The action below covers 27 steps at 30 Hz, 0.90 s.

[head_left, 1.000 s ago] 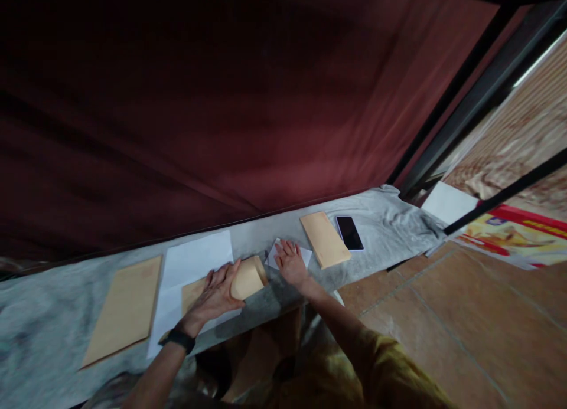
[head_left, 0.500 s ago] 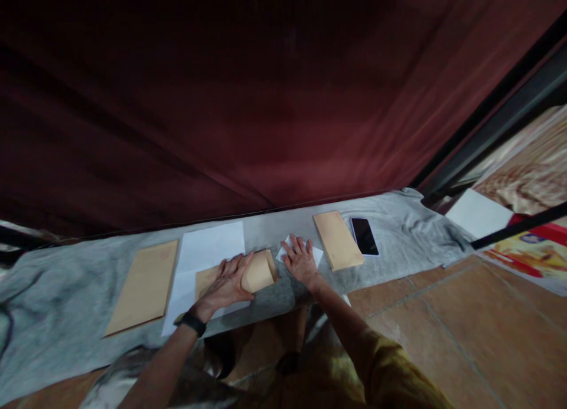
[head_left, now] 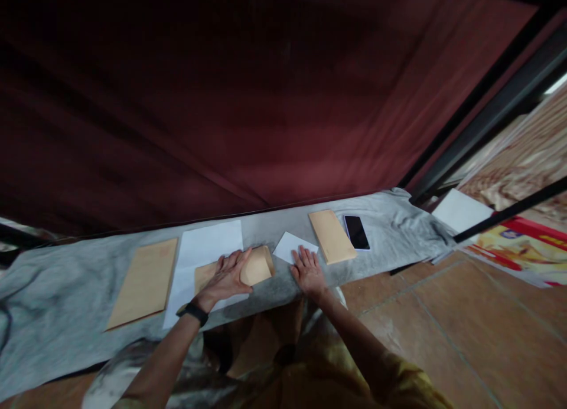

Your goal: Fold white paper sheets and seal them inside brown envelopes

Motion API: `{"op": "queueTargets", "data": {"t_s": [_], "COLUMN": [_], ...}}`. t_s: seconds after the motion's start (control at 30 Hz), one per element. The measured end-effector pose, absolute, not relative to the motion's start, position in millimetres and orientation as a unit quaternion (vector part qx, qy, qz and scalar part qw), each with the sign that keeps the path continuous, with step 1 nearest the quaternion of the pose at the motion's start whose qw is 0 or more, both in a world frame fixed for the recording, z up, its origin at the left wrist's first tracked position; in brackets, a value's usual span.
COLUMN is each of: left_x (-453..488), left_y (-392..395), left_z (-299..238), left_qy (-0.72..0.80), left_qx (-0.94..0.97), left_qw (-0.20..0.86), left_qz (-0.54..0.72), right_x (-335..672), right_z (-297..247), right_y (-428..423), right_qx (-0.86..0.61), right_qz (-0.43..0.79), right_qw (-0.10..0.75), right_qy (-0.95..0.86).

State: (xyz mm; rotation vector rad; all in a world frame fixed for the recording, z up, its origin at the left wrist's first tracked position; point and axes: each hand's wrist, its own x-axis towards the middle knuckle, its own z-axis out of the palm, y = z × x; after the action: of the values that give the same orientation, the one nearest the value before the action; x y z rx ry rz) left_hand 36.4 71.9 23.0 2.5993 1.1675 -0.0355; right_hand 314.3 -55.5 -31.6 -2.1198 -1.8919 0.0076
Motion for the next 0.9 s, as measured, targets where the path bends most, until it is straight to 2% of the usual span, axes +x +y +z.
{"op": "queueTargets", "data": {"t_s": [0.17,0.3,0.47,0.63,0.73,0.9], "left_x": [36,36,37,37,35,36], "left_y": [73,72,71,70,69,68], "left_z": [23,24,24,26,27,31], "left_qy": [0.404,0.401,0.406,0.416,0.411,0.41], "left_qx": [0.903,0.904,0.901,0.896,0.899,0.898], "left_qw": [0.147,0.148,0.15,0.153,0.154,0.159], "left_qz": [-0.012,-0.003,0.003,0.004,0.004,-0.004], "right_x": [314,321,337,348,351,357], "right_z": [-40,-36,-14,0,1,6], "right_y": [-101,-107,-61,-10,3,10], "right_qx": [-0.736,-0.736,-0.747,-0.779,-0.787,-0.799], "right_qz": [-0.028,0.002,0.031,0.054,0.08,0.092], "right_qw": [0.172,0.18,0.172,0.113,0.079,0.078], "right_qy": [-0.654,-0.653,-0.641,-0.614,-0.606,-0.589]}}
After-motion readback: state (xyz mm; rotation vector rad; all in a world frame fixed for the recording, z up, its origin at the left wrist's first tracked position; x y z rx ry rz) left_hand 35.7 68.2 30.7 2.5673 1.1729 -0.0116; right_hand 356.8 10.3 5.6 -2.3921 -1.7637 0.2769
